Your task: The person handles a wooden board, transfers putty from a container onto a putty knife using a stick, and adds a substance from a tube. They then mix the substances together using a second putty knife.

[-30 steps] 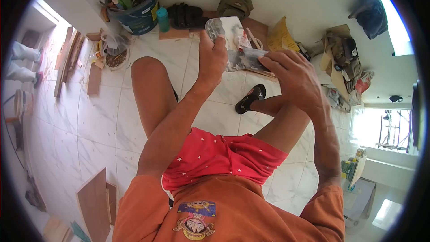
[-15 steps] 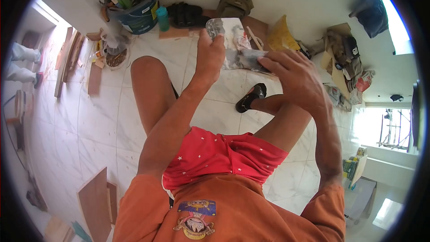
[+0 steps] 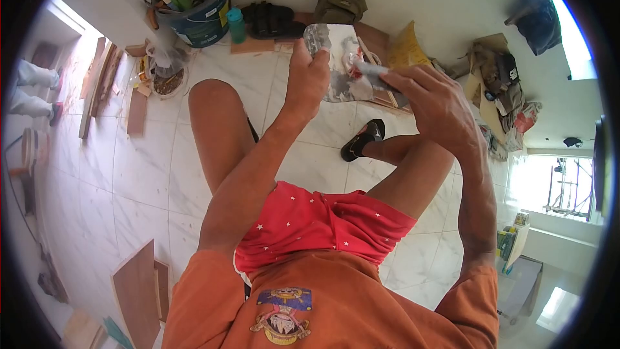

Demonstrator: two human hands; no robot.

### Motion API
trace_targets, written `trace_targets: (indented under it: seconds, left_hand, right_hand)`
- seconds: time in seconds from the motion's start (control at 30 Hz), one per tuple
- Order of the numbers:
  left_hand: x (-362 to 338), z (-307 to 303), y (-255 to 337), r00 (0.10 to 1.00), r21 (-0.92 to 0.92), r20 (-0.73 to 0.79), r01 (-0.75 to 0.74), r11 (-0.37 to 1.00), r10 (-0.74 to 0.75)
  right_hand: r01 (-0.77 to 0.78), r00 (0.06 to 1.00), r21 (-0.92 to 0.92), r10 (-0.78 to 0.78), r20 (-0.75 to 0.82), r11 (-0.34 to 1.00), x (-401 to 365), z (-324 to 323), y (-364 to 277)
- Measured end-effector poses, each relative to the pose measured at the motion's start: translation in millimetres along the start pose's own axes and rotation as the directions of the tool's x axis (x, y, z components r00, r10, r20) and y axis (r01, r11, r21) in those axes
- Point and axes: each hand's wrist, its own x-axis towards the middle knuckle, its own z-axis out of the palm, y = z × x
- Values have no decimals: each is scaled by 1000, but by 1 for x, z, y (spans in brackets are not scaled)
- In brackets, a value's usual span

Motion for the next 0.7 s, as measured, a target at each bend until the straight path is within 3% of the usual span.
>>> trace_targets:
  seconds: [0.1,0.2,0.27,0.47,0.6,0.7]
  left_hand:
    - [-2,1,4,997,-7,47,60,998,-59]
    - [-6,6,9,999,49,-18,39,998,-38]
    - [-9,6,12,999,83,-8,-37,996,38]
    - [-10,9,12,974,96,36,-224,970,222]
    - [-5,5,8,947,168,57,-321,932,316]
    - [-9,4,12,957,123,60,-288,950,282]
  right_hand:
    - [-22,1000,7,22,-9,1000,1,7,2]
    - [-21,1000,77,22,-13,997,0,7,3]
    - [-111,991,124,119,-55,986,-3,3,4]
    - [-182,972,74,191,-140,981,6,8,11]
    - [-172,983,121,179,-51,978,2,9,9]
    - [-191,981,163,196,-11,968,3,-2,8]
